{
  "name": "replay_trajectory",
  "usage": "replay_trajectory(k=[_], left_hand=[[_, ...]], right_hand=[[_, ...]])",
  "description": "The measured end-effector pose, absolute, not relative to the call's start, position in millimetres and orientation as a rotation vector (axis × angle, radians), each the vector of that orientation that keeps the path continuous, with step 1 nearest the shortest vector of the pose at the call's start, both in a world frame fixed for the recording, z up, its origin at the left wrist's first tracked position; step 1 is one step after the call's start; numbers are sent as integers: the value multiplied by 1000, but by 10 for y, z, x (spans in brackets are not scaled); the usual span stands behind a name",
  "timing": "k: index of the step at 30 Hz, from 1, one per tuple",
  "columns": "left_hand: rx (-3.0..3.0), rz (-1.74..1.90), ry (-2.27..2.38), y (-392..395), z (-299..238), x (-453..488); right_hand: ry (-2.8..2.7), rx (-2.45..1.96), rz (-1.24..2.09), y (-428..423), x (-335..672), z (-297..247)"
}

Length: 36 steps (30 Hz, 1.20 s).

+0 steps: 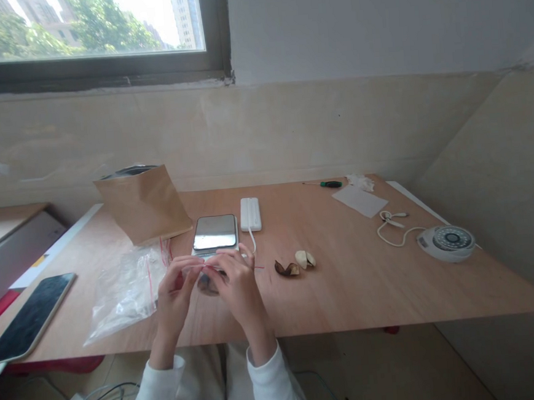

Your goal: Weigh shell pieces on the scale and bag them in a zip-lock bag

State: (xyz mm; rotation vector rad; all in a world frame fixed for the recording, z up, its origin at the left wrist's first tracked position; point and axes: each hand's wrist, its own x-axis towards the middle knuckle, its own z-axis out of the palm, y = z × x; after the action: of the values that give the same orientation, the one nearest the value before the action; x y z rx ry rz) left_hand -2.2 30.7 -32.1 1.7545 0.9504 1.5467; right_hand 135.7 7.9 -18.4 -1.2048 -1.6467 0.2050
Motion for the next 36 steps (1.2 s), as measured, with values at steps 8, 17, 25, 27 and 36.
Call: replay_trajectory(k=[8,17,25,27,36], left_hand=[[1866,1471,892,296,-312,26],[1723,1597,1092,300,-338,93],[1615,1527,1049,284,-312,61],[1628,1480,1022,283,-302,54],[1525,1582,1106,318,-317,-40]], right_hand=[[-1515,-1208,209,79,1377,-232],[-1546,-1278,213,115,1410,-298],[-1483,-1226,176,102,1412,-288],[-1486,-1216,175,105,1402,-292],[-1547,-1217,150,138,1468,-365]])
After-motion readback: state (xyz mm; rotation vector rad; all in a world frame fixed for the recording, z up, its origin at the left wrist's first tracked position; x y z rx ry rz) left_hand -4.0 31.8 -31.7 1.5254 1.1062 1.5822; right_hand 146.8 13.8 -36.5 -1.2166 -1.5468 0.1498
